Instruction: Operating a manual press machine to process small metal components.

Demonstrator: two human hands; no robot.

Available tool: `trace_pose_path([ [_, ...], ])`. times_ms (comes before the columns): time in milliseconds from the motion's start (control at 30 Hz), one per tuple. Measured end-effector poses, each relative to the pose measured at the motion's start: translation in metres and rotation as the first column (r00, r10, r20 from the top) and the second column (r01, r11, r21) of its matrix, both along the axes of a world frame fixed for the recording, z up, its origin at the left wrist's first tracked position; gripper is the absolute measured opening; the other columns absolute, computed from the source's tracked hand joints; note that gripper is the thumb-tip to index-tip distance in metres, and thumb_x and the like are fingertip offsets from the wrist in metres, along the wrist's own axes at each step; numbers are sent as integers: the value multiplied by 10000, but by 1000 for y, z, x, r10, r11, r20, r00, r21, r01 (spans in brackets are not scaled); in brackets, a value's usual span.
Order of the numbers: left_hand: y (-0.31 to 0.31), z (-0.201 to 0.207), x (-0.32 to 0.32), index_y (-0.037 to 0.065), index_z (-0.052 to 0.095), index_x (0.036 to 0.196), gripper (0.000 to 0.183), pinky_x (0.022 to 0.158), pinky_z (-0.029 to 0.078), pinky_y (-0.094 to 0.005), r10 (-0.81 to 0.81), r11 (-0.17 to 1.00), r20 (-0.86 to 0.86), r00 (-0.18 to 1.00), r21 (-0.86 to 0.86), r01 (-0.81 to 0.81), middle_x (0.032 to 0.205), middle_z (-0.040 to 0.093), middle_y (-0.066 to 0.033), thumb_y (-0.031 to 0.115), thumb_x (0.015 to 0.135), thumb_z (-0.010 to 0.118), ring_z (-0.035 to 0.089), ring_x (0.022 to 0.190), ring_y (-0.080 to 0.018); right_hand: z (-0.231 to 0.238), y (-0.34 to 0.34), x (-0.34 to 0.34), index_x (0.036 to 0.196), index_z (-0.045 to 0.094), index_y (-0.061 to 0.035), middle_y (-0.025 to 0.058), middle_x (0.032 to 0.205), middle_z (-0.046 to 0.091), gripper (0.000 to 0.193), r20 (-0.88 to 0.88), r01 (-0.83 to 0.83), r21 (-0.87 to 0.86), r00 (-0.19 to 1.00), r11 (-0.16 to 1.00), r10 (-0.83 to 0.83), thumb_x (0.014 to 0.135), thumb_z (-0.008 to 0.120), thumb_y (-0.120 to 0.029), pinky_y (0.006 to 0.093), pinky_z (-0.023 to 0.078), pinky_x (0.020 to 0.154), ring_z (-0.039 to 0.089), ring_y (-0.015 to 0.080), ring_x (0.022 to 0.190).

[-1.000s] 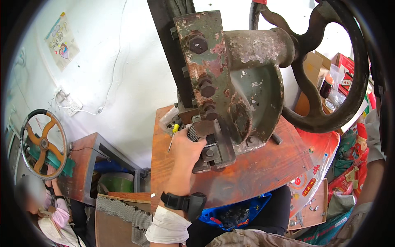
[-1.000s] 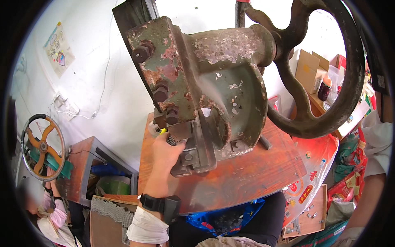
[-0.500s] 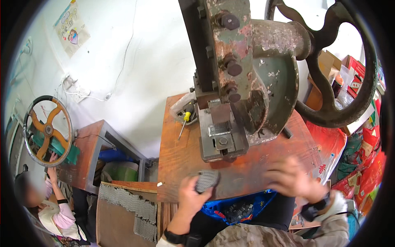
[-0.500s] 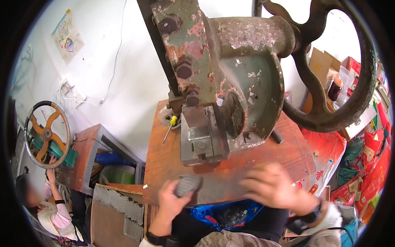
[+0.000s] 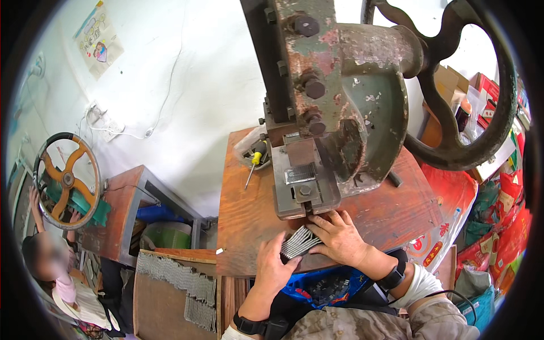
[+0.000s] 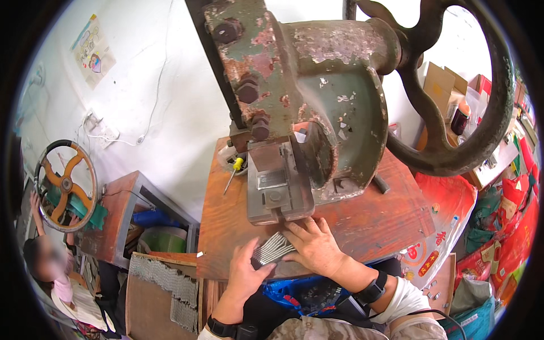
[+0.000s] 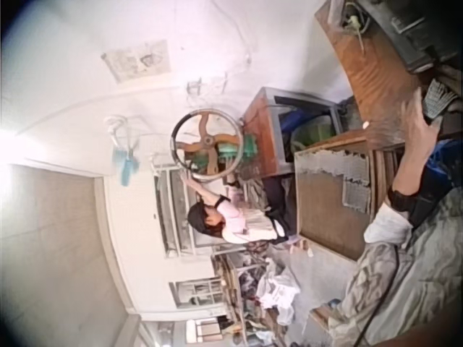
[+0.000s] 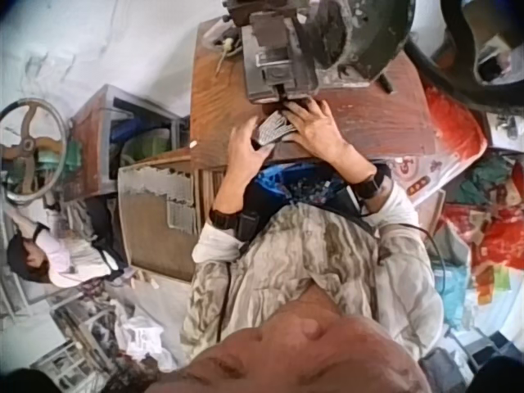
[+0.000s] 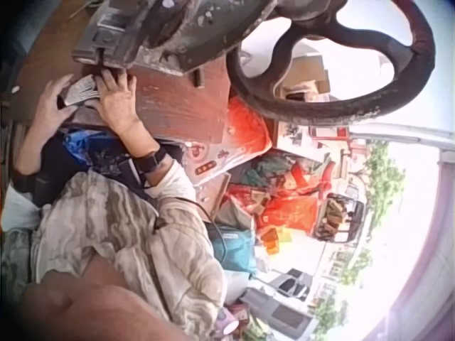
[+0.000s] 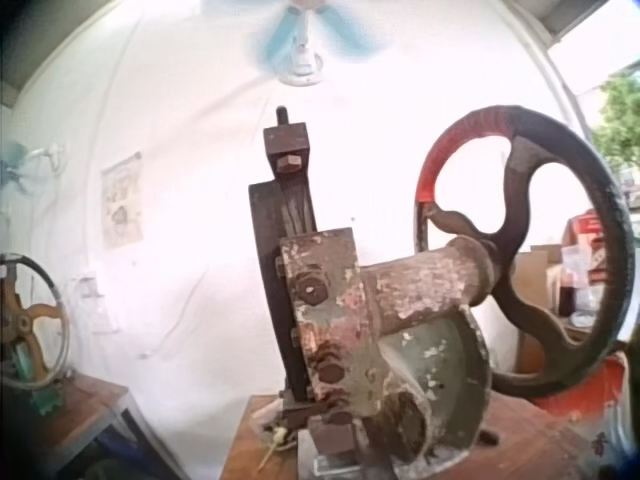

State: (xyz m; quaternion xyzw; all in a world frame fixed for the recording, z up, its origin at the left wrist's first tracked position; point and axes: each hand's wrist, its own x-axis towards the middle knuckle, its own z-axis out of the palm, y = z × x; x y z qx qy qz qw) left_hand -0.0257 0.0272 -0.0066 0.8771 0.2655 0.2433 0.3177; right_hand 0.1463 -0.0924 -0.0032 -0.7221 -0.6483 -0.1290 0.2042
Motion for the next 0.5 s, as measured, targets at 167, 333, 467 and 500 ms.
trace_pose_path([
  [167,-16,3,21,2,568,1112,620,820,399,-442,48,936,-91,995,352,-13,986,573,-144,287,625,823,527,945,-333,-9,-10,3,1178,596,-72,139,1208,545,532,-146,-32,59,988,998,41,729,717,-331,505,389,945,456,376,1160],
  [333,-10,-1,34,13,585,1000,511,709,401,-451,30,881,-11,999,473,-21,861,567,-144,373,684,764,535,818,-348,-5,-30,10,1135,599,-30,152,1144,569,466,-338,-26,210,936,977,98,707,741,-147,427,435,933,513,363,1071],
  [467,-10,10,9,36,575,960,462,711,420,-402,255,607,396,882,-775,173,802,553,-76,480,840,626,525,745,-251,-5,-33,12,1093,617,-36,138,1093,588,419,-357,-28,233,927,972,112,710,735,-160,430,443,908,526,337,1044],
  [500,-7,14,3,43,568,985,564,748,424,-383,374,244,497,783,-867,434,808,538,-54,592,877,500,492,734,-201,-6,-33,11,1075,624,-38,133,1083,591,400,-319,-34,200,943,979,98,710,733,-159,430,441,904,528,331,1039],
])
